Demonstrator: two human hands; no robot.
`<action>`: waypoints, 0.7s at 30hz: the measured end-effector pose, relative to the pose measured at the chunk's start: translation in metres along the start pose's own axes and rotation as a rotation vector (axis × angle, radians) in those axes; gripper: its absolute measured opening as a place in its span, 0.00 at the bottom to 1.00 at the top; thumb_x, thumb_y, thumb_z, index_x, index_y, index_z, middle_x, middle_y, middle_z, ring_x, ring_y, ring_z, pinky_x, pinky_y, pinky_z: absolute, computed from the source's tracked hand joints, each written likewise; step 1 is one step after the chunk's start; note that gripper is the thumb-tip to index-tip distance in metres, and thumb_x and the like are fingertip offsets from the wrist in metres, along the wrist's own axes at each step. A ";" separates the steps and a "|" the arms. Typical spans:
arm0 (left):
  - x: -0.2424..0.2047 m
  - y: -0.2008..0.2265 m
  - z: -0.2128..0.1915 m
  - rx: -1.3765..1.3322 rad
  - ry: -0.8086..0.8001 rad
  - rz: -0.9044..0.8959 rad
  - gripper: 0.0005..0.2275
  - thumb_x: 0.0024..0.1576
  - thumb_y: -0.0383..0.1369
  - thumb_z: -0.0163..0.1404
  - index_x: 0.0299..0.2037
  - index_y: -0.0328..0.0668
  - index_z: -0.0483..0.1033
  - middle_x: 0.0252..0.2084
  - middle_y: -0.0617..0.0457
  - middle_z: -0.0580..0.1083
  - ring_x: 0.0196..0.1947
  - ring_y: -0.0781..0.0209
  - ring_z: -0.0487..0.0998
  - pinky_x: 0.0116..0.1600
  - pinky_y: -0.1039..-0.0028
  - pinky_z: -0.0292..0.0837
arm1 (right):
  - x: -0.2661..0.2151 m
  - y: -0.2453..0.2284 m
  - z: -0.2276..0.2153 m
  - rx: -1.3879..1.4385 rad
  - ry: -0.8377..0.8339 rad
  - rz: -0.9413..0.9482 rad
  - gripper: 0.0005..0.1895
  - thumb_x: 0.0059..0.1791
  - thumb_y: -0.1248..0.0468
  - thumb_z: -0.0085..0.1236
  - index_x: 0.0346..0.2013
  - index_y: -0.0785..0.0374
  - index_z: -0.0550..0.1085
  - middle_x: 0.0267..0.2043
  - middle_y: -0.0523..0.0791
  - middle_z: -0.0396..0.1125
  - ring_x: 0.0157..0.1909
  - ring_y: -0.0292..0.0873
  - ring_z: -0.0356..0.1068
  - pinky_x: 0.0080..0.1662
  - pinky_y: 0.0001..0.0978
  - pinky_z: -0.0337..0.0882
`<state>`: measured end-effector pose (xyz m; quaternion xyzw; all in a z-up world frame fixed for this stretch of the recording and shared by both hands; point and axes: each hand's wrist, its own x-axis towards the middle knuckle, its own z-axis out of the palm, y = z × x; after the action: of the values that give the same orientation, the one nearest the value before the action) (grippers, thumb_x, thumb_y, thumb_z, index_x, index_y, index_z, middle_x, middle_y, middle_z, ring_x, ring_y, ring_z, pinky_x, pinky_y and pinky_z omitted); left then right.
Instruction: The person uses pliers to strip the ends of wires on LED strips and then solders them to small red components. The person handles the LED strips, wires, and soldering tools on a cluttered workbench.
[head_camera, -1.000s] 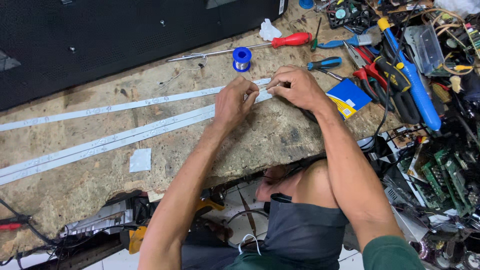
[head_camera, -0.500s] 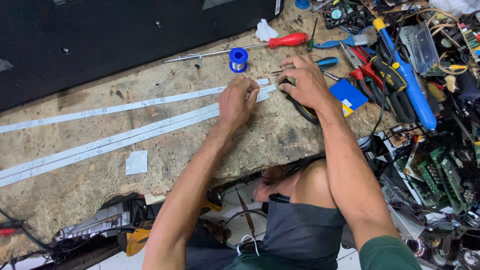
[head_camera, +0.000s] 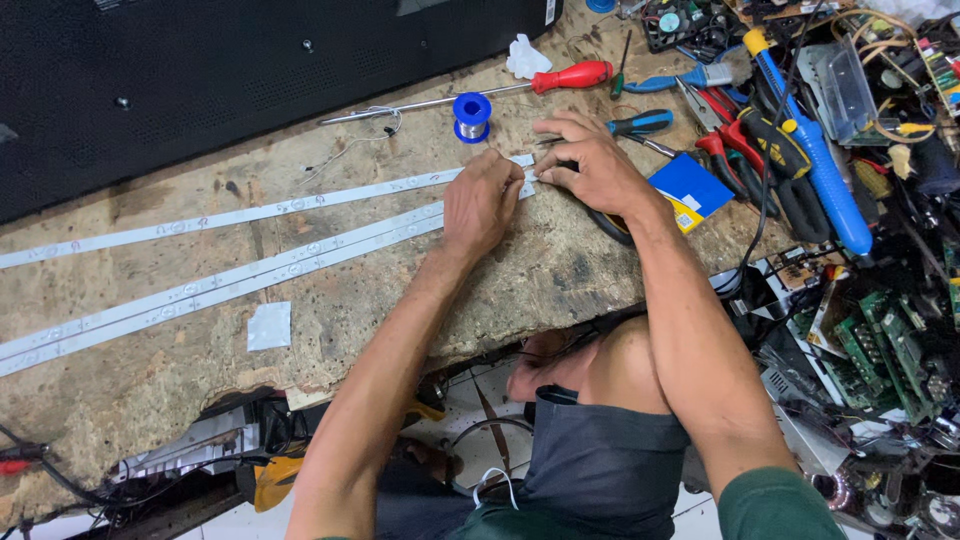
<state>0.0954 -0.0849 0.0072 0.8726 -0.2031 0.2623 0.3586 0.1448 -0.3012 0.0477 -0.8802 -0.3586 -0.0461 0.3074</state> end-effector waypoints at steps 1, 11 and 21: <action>0.000 -0.001 0.000 0.001 0.001 0.000 0.03 0.58 0.32 0.56 0.36 0.52 0.74 0.31 0.55 0.68 0.37 0.48 0.76 0.40 0.60 0.74 | 0.001 0.001 0.000 0.000 0.000 -0.001 0.04 0.49 0.61 0.64 0.39 0.50 0.81 0.68 0.47 0.65 0.74 0.60 0.54 0.69 0.67 0.48; -0.001 -0.006 0.004 0.072 -0.063 -0.037 0.03 0.57 0.32 0.56 0.35 0.51 0.74 0.31 0.53 0.67 0.37 0.47 0.76 0.40 0.59 0.73 | 0.001 -0.009 -0.008 0.153 -0.022 -0.002 0.04 0.50 0.63 0.64 0.38 0.57 0.81 0.65 0.50 0.67 0.73 0.62 0.56 0.70 0.64 0.52; -0.002 -0.003 0.002 0.074 -0.081 -0.062 0.01 0.57 0.30 0.55 0.36 0.49 0.77 0.31 0.54 0.67 0.37 0.49 0.77 0.41 0.62 0.74 | 0.003 0.023 0.010 -0.039 0.013 0.053 0.06 0.49 0.57 0.65 0.34 0.53 0.78 0.64 0.43 0.66 0.73 0.55 0.57 0.70 0.63 0.49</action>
<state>0.0965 -0.0838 0.0033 0.9010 -0.1802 0.2230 0.3255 0.1603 -0.3065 0.0289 -0.8949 -0.3322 -0.0508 0.2935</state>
